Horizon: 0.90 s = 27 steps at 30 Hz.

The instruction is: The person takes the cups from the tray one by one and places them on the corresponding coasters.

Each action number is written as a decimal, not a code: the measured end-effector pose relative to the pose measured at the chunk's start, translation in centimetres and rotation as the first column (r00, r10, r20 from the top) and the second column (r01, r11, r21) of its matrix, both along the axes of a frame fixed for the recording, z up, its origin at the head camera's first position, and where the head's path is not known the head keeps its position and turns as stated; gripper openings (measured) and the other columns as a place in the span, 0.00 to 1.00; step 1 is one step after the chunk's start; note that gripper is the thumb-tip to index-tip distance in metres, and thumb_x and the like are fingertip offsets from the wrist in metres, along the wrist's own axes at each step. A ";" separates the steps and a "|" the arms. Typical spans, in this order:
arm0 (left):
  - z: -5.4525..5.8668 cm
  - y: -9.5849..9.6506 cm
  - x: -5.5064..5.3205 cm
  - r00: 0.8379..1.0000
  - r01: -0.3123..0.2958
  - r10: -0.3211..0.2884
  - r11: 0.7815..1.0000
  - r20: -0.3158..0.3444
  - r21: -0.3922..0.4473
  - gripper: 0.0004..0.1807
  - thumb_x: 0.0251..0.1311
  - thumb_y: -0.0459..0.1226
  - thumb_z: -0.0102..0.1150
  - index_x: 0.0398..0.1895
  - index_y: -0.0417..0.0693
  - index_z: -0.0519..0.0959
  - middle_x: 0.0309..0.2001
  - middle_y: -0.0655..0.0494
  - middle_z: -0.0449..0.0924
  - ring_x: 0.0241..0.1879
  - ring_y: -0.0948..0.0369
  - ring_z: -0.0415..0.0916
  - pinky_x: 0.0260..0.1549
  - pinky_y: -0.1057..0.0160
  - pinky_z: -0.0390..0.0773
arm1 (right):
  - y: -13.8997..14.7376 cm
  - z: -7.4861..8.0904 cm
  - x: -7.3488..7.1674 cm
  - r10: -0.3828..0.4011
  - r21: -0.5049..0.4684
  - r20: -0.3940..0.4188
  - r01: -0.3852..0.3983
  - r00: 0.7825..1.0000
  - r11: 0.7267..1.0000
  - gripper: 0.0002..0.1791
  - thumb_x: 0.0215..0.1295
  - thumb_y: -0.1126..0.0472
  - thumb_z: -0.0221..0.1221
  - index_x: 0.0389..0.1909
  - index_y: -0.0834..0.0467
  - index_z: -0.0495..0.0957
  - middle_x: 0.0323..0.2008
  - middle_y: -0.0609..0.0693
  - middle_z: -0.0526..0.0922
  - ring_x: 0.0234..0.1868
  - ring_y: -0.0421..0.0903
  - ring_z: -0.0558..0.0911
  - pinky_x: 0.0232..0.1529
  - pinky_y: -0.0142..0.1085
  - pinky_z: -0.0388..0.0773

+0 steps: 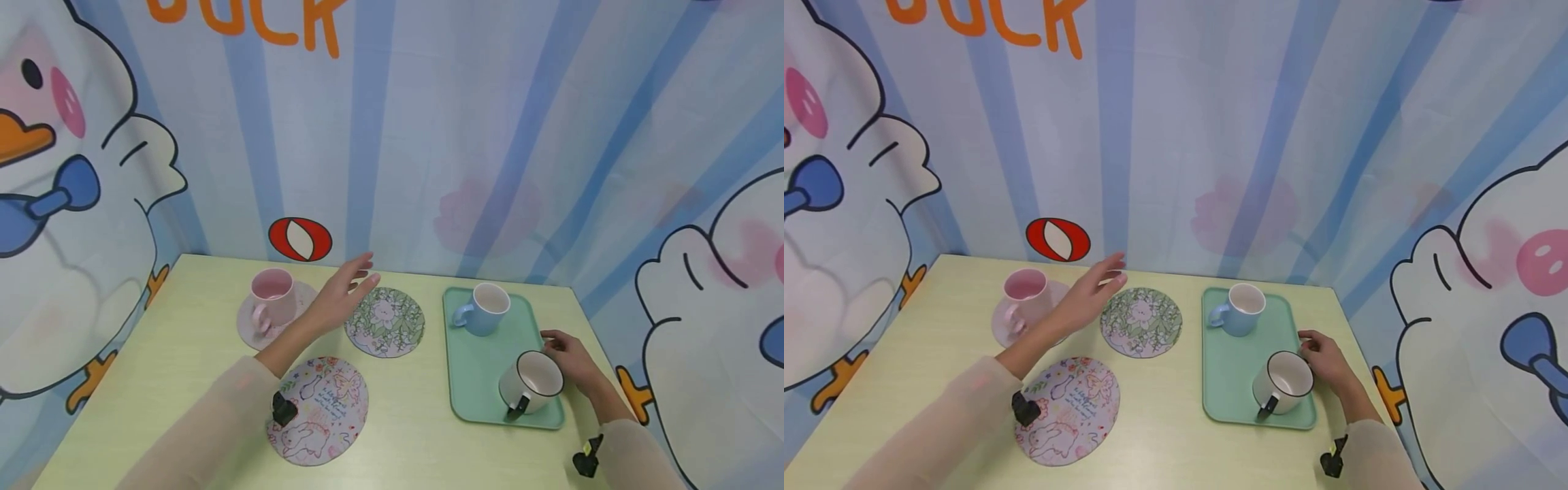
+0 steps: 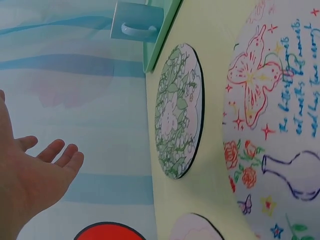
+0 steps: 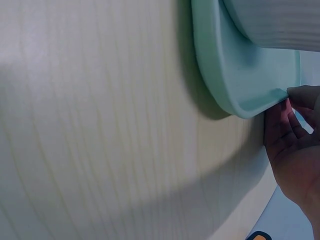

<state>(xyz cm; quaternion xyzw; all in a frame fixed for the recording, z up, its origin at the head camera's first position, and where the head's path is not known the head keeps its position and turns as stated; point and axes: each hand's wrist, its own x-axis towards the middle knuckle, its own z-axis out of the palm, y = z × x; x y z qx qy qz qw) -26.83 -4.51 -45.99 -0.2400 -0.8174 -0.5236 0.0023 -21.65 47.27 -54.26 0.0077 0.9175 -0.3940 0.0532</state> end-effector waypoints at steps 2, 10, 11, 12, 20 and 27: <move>-0.2 0.4 0.0 1.000 0.001 -0.001 1.000 0.010 0.003 0.39 0.81 0.56 0.49 0.86 0.51 0.55 0.80 0.47 0.61 0.76 0.44 0.64 0.73 0.43 0.66 | 0.0 0.1 -0.1 0.007 -0.008 -0.001 -0.007 1.000 1.000 0.24 0.81 0.66 0.51 0.71 0.75 0.66 0.48 0.62 0.80 0.44 0.48 0.79 0.44 0.43 0.77; -0.1 1.9 -0.4 1.000 0.018 -0.018 1.000 0.010 0.002 0.37 0.81 0.56 0.48 0.85 0.53 0.56 0.77 0.47 0.66 0.75 0.47 0.65 0.73 0.44 0.67 | 0.0 0.1 0.1 0.012 -0.018 0.006 -0.012 1.000 1.000 0.24 0.81 0.66 0.51 0.71 0.75 0.66 0.48 0.63 0.80 0.44 0.48 0.79 0.42 0.42 0.77; -0.1 2.1 -0.5 1.000 0.022 -0.022 1.000 0.010 0.001 0.37 0.81 0.56 0.48 0.86 0.53 0.56 0.77 0.47 0.66 0.76 0.47 0.65 0.73 0.45 0.66 | 0.0 0.1 0.1 0.012 -0.018 0.006 -0.012 1.000 1.000 0.24 0.81 0.66 0.51 0.71 0.75 0.66 0.48 0.63 0.80 0.44 0.48 0.79 0.42 0.42 0.77; 0.0 2.3 -0.6 1.000 0.027 -0.027 1.000 0.009 0.001 0.37 0.81 0.56 0.48 0.86 0.52 0.55 0.77 0.47 0.66 0.76 0.47 0.65 0.73 0.44 0.66 | 0.0 0.1 0.1 0.013 -0.019 0.008 -0.013 1.000 1.000 0.24 0.81 0.66 0.51 0.71 0.75 0.66 0.48 0.63 0.80 0.44 0.48 0.79 0.42 0.42 0.77; 0.2 4.1 -0.9 0.997 0.067 -0.069 0.997 0.039 0.045 0.35 0.83 0.52 0.47 0.86 0.53 0.55 0.78 0.47 0.64 0.77 0.48 0.63 0.74 0.46 0.65 | -0.1 -0.1 0.1 0.014 -0.027 0.018 -0.013 1.000 1.000 0.25 0.82 0.66 0.50 0.72 0.75 0.65 0.48 0.63 0.80 0.44 0.48 0.78 0.43 0.42 0.77; 0.0 6.2 -1.1 0.987 0.140 -0.139 0.990 0.086 -0.003 0.38 0.82 0.58 0.43 0.87 0.55 0.51 0.80 0.47 0.61 0.79 0.46 0.58 0.74 0.43 0.63 | 0.0 0.1 0.0 0.011 -0.006 0.011 -0.011 1.000 1.000 0.24 0.82 0.66 0.51 0.72 0.75 0.65 0.49 0.63 0.80 0.44 0.48 0.78 0.44 0.43 0.77</move>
